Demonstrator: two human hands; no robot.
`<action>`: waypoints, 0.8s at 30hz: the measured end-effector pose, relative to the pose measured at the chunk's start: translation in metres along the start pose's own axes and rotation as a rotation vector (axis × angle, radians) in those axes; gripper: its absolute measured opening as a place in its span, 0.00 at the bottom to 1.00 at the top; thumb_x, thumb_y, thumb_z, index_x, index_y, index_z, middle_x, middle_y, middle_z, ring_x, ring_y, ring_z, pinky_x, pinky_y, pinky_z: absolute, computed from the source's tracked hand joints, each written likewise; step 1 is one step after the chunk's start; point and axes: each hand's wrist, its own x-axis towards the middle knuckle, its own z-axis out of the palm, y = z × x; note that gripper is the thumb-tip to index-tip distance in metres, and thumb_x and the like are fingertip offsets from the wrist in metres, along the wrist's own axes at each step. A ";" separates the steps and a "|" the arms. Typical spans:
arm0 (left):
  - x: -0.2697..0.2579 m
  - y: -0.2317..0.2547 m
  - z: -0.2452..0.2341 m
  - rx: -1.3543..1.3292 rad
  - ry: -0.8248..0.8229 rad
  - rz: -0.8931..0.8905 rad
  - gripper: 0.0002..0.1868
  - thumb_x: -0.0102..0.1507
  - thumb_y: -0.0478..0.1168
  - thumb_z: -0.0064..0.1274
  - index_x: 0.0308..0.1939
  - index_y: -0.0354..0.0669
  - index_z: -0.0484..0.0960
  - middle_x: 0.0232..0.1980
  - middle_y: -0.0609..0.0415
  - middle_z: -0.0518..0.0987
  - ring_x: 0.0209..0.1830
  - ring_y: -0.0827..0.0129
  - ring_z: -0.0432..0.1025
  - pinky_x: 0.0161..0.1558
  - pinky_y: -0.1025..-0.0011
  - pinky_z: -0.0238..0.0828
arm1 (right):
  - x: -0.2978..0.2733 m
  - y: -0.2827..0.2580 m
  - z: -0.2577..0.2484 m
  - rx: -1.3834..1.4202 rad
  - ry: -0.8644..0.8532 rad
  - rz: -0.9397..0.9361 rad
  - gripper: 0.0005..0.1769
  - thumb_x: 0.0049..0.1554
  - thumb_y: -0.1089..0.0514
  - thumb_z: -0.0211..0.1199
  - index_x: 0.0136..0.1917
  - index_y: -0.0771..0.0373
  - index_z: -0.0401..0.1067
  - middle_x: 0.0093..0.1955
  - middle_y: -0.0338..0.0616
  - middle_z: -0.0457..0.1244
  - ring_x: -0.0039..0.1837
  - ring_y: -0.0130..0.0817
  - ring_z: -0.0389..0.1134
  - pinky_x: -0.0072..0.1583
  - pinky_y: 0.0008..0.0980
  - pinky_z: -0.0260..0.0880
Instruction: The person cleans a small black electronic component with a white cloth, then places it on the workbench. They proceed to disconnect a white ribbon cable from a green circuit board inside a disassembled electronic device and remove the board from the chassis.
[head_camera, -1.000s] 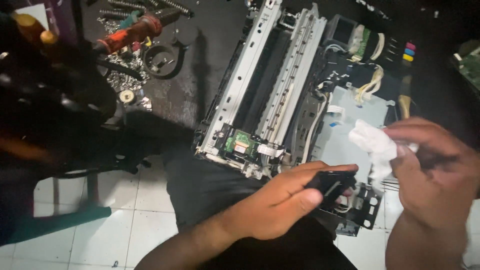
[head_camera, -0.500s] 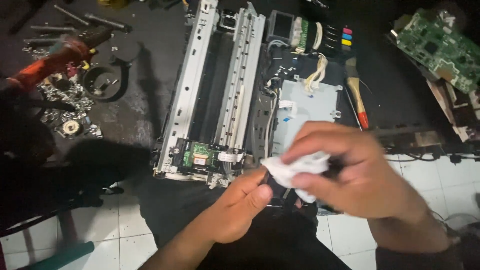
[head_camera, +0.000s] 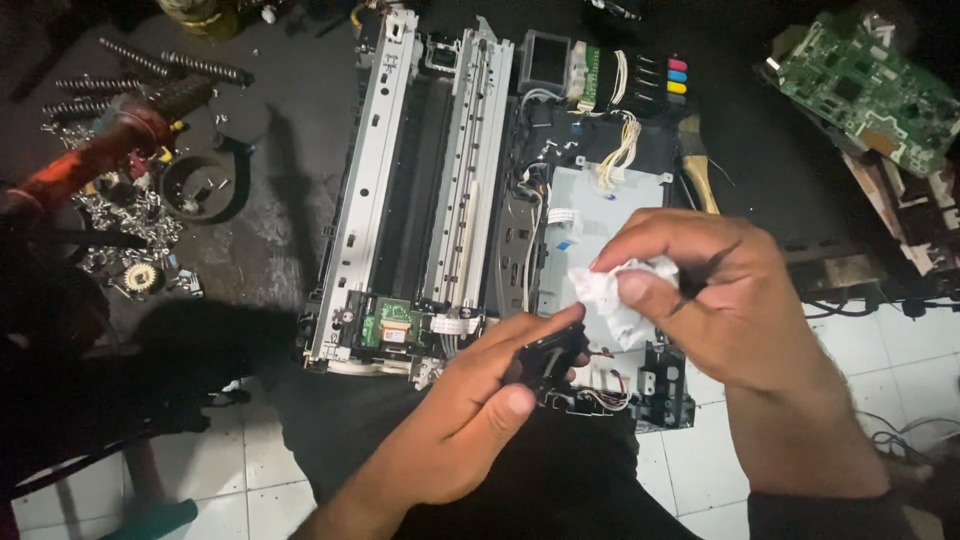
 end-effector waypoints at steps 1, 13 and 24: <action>0.000 -0.001 0.000 0.002 -0.002 0.001 0.39 0.74 0.64 0.25 0.76 0.38 0.61 0.57 0.49 0.74 0.59 0.62 0.69 0.63 0.66 0.62 | -0.002 0.003 -0.001 0.000 0.003 -0.001 0.07 0.60 0.60 0.60 0.48 0.63 0.77 0.41 0.42 0.71 0.42 0.27 0.71 0.46 0.25 0.71; 0.014 -0.006 0.007 0.050 0.011 0.119 0.31 0.77 0.59 0.24 0.67 0.40 0.71 0.63 0.48 0.74 0.64 0.60 0.69 0.67 0.63 0.63 | -0.010 -0.002 0.013 -0.217 -0.073 -0.344 0.13 0.58 0.59 0.67 0.56 0.61 0.74 0.42 0.36 0.75 0.34 0.16 0.75 0.33 0.12 0.77; -0.012 0.003 0.019 0.096 0.041 -0.039 0.39 0.65 0.60 0.39 0.74 0.42 0.61 0.55 0.46 0.69 0.62 0.57 0.68 0.68 0.68 0.61 | -0.106 0.092 -0.047 0.664 -0.232 0.227 0.27 0.60 0.59 0.58 0.73 0.59 0.66 0.76 0.81 0.60 0.82 0.69 0.63 0.64 0.43 0.80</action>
